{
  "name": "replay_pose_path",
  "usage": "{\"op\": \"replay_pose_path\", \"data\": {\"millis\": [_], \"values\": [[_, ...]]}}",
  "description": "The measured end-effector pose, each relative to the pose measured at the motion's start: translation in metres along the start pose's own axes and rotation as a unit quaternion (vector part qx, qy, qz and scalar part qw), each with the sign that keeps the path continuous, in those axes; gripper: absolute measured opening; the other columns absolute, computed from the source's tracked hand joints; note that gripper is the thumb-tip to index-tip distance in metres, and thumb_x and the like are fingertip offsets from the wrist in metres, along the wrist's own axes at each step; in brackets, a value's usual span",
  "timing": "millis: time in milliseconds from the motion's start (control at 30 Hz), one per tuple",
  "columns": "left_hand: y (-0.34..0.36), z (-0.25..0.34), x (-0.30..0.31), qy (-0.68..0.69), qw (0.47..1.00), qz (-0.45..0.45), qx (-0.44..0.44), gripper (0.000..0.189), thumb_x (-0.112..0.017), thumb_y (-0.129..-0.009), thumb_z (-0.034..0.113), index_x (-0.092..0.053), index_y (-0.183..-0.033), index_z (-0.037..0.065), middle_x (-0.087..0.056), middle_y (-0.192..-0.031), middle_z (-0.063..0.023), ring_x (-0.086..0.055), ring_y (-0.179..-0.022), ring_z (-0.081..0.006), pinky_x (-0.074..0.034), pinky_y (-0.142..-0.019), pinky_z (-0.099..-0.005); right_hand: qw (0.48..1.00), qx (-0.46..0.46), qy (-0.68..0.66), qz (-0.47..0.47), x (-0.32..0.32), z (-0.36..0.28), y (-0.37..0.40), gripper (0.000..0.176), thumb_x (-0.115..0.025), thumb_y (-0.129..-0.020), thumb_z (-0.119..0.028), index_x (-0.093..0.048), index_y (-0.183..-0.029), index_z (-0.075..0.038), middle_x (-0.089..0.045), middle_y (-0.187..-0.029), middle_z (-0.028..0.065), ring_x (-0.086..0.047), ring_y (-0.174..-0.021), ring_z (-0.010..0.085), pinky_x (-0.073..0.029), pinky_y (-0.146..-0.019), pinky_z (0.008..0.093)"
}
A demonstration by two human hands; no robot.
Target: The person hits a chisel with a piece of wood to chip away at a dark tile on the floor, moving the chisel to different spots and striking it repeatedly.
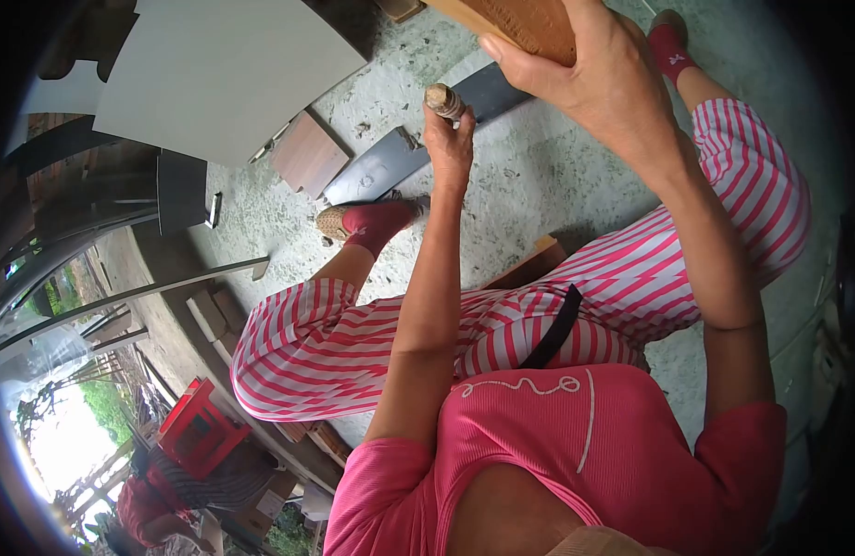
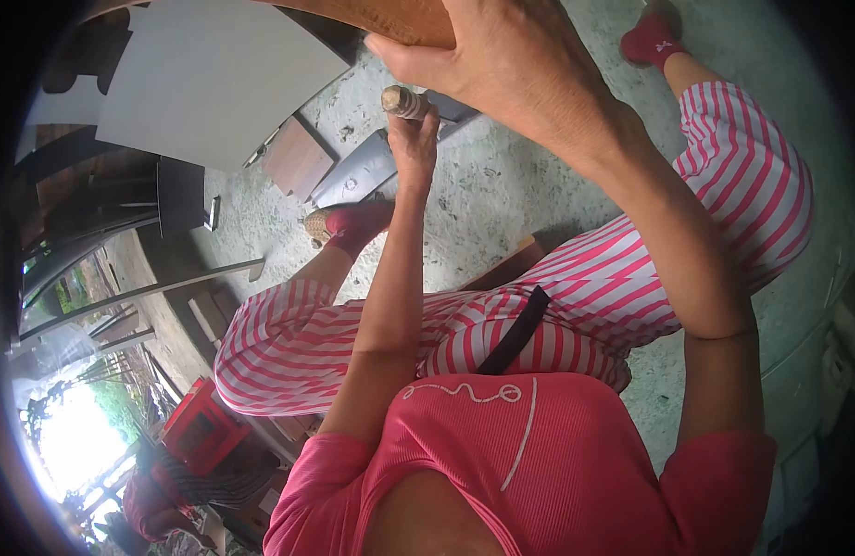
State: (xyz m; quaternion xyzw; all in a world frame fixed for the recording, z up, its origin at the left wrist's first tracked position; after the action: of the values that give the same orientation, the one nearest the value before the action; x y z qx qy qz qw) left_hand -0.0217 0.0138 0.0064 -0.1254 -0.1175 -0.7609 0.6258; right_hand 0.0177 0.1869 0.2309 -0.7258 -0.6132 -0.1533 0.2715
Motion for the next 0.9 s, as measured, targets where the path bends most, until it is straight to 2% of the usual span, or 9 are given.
{"op": "replay_pose_path", "data": {"millis": [33,100,167,233,433,467,700,800,900], "values": [[0.000,0.003,-0.001,0.007,1.000,0.001,-0.011,0.031,-0.063,-0.080,0.004,-0.046,-0.106,0.002,-0.059,-0.089,-0.0089,-0.055,-0.082,-0.0189,-0.045,-0.079,-0.0317,1.000,0.001,0.000,0.001,-0.004,0.000,-0.001,0.087,-0.069,-0.077,-0.025,-0.015,-0.142,0.000,-0.052,-0.116,0.0313,-0.063,-0.093,0.0346,-0.056,-0.078,0.0415],[-0.002,0.005,-0.004,0.020,1.000,-0.001,-0.004,0.032,-0.063,-0.080,0.003,-0.046,-0.108,0.002,-0.059,-0.094,-0.0106,-0.055,-0.086,-0.0195,-0.044,-0.082,-0.0312,0.969,0.171,0.106,0.144,-0.014,0.003,0.003,0.067,-0.070,-0.074,-0.025,-0.038,-0.133,-0.017,-0.065,-0.078,0.0162,-0.065,-0.069,0.0344,-0.054,-0.066,0.0415],[-0.002,0.007,-0.005,0.015,1.000,0.003,-0.021,0.037,-0.063,-0.080,0.003,-0.046,-0.113,0.002,-0.059,-0.102,-0.0117,-0.056,-0.092,-0.0196,-0.044,-0.084,-0.0311,0.988,0.098,0.115,0.034,-0.050,0.040,0.017,0.069,-0.070,-0.074,-0.025,-0.037,-0.134,-0.017,-0.065,-0.078,0.0190,-0.065,-0.069,0.0328,-0.054,-0.065,0.0403],[-0.002,0.006,-0.003,0.011,0.999,0.003,-0.031,0.040,-0.064,-0.080,0.003,-0.046,-0.116,0.001,-0.060,-0.106,-0.0122,-0.057,-0.095,-0.0197,-0.043,-0.085,-0.0310,0.983,-0.063,0.063,-0.162,-0.071,0.064,0.029,0.069,-0.068,-0.074,-0.025,-0.037,-0.135,-0.015,-0.065,-0.078,0.0209,-0.065,-0.071,0.0328,-0.054,-0.067,0.0404],[-0.007,0.000,0.010,0.101,0.995,0.019,-0.003,0.034,-0.062,-0.083,0.006,-0.045,-0.112,0.000,-0.061,-0.097,-0.0098,-0.058,-0.087,-0.0154,-0.047,-0.078,-0.0304,0.989,-0.097,0.022,-0.114,-0.049,0.049,0.024,0.066,-0.066,-0.075,-0.028,-0.040,-0.134,-0.009,-0.065,-0.082,0.0217,-0.065,-0.076,0.0342,-0.052,-0.071,0.0406],[-0.007,0.000,0.011,0.053,0.998,0.024,0.006,0.031,-0.062,-0.083,0.006,-0.046,-0.108,0.000,-0.062,-0.090,-0.0091,-0.058,-0.082,-0.0151,-0.047,-0.075,-0.0298,0.986,-0.118,0.029,-0.116,-0.043,0.050,0.019,0.072,-0.067,-0.077,-0.034,-0.035,-0.139,-0.016,-0.064,-0.099,0.0209,-0.065,-0.084,0.0320,-0.051,-0.075,0.0386],[-0.005,-0.007,0.011,0.067,0.996,0.058,-0.018,0.028,-0.063,-0.083,0.008,-0.048,-0.104,-0.001,-0.061,-0.089,-0.0091,-0.058,-0.078,-0.0157,-0.048,-0.074,-0.0288,0.988,-0.120,0.083,-0.042,-0.031,0.061,0.014,0.072,-0.065,-0.078,-0.040,-0.035,-0.139,-0.016,-0.064,-0.102,0.0199,-0.065,-0.087,0.0312,-0.051,-0.077,0.0381],[-0.007,-0.005,0.015,0.130,0.990,0.056,0.018,0.027,-0.064,-0.083,0.010,-0.050,-0.103,-0.001,-0.059,-0.092,-0.0084,-0.057,-0.083,-0.0156,-0.047,-0.077,-0.0292,0.979,-0.166,0.072,-0.093,-0.025,0.055,0.014,0.073,-0.065,-0.078,-0.040,-0.035,-0.139,-0.016,-0.064,-0.103,0.0198,-0.065,-0.087,0.0311,-0.051,-0.077,0.0383],[-0.010,0.000,0.018,0.129,0.989,0.068,0.003,0.029,-0.066,-0.082,0.012,-0.052,-0.102,-0.003,-0.059,-0.093,-0.0093,-0.057,-0.086,-0.0162,-0.046,-0.079,-0.0301,0.987,-0.124,0.083,-0.056,-0.031,0.062,0.017,0.073,-0.065,-0.077,-0.041,-0.035,-0.139,-0.016,-0.064,-0.102,0.0202,-0.065,-0.086,0.0311,-0.051,-0.077,0.0383]]}}
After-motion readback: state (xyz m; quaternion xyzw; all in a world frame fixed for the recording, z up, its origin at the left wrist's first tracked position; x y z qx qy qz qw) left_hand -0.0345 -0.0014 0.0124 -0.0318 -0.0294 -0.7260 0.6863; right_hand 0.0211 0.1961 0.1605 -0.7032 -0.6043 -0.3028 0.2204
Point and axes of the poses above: each hand's wrist, its own y-axis away from the middle knuckle, its own x-axis out of the back of the hand, z = x × y, the point moved 2 cm from there along -y, towards the middle knuckle
